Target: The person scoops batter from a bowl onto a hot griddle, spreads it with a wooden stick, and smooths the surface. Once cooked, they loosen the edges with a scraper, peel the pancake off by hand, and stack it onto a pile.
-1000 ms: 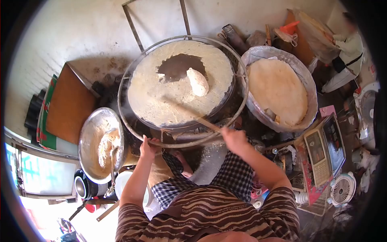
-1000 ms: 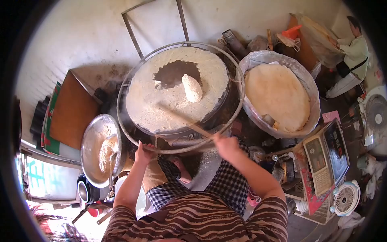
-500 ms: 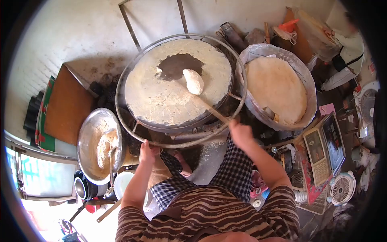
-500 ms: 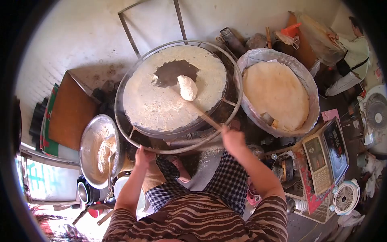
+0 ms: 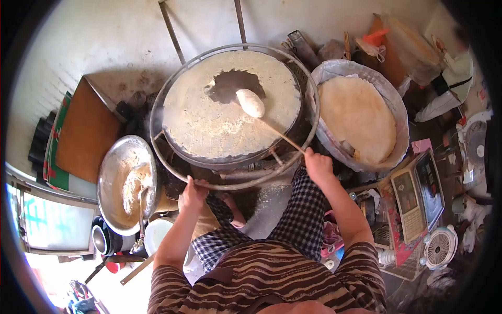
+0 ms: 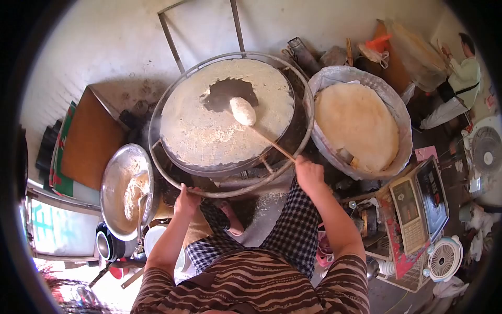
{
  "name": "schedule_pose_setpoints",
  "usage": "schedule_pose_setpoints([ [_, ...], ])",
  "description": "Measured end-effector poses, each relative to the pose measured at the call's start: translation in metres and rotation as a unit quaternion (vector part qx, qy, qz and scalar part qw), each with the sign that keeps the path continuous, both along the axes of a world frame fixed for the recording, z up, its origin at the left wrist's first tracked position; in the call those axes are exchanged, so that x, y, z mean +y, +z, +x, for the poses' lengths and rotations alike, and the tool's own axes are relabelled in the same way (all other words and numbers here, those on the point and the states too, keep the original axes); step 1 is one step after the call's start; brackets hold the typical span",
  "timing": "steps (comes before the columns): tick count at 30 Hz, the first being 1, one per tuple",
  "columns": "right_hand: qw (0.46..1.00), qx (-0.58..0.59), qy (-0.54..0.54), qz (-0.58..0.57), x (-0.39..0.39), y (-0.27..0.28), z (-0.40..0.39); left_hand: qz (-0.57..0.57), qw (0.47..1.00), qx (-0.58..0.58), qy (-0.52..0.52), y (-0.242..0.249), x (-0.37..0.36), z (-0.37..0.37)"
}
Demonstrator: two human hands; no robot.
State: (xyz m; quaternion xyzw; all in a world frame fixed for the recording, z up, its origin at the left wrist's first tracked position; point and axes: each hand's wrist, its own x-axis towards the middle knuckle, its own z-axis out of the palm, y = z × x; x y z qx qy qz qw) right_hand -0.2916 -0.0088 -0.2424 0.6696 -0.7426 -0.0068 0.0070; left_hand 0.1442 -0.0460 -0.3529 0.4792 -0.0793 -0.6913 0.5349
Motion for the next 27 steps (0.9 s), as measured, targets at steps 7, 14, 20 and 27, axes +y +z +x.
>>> schedule_pose_setpoints([
  [7,0.986,-0.142,0.087,0.027,-0.013,-0.001,0.078,0.074,0.997,0.023,-0.002,0.021,0.018,-0.074],
  [14,0.998,-0.066,0.002,0.008,-0.017,0.008,-0.001,0.085,0.994,-0.055,-0.036,0.007,-0.031,0.020],
  [20,0.986,-0.104,0.131,0.005,-0.010,0.002,0.083,0.059,0.985,-0.108,0.119,-0.007,-0.068,0.045],
  [27,0.998,-0.060,0.024,-0.017,-0.016,0.005,-0.006,0.059,0.998,-0.016,0.021,0.001,-0.001,-0.013],
])
